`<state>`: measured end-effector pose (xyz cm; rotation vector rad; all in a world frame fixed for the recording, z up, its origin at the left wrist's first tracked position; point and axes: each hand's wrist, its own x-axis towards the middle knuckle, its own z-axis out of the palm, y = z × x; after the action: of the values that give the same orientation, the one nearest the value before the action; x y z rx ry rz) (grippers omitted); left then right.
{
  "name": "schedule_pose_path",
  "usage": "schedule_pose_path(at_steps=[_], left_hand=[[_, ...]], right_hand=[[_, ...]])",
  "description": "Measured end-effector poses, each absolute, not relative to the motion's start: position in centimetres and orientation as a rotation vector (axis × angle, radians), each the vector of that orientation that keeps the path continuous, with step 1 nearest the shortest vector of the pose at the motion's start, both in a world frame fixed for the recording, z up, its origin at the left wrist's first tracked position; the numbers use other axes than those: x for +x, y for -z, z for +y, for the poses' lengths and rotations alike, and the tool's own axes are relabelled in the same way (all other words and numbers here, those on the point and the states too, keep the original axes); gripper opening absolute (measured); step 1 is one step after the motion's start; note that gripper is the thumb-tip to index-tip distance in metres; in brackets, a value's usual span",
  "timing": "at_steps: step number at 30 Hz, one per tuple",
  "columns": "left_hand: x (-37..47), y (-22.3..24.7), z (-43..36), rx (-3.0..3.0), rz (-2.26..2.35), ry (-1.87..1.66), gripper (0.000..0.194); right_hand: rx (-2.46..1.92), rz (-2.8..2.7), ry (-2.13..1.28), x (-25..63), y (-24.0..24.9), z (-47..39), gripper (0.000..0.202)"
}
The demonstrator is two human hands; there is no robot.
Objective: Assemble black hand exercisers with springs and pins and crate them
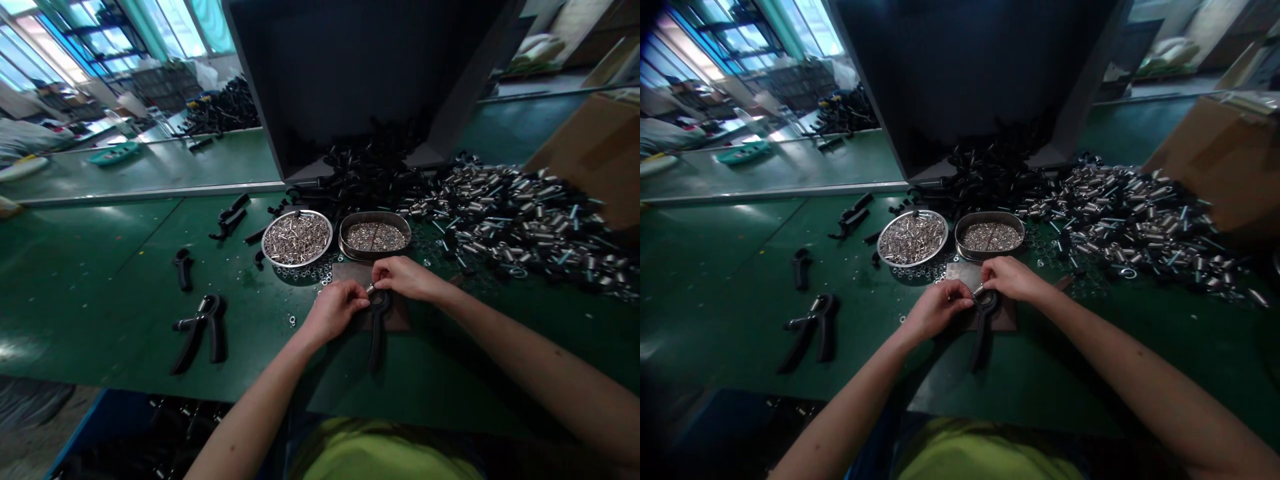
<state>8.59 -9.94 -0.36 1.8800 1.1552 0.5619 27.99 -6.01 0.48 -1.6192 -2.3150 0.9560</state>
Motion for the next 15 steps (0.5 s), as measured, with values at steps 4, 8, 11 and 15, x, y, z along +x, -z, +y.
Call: schedule_pose_path(at_steps=[4, 8, 11, 15], left_hand=[[9.2, 0.8, -9.9, 2.076, 1.165, -0.580, 0.004], [9.5, 1.4, -10.0, 2.087, 1.222, -0.537, 0.004], [9.6, 1.4, -10.0, 2.096, 1.242, -0.483, 0.003], [9.7, 0.9, -9.7, 2.112, 1.241, -0.404, 0.002]], right_hand=[[-1.655, -2.151, -0.812, 30.4, 0.0, -9.1, 0.022], [-1.856, -2.021, -0.522, 35.8, 1.3, -13.8, 0.028], [-2.064, -2.013, -0.226, 39.6, 3.1, -17.7, 0.038], [-2.234, -1.882, -0.060, 41.9, 5.3, -20.8, 0.031]])
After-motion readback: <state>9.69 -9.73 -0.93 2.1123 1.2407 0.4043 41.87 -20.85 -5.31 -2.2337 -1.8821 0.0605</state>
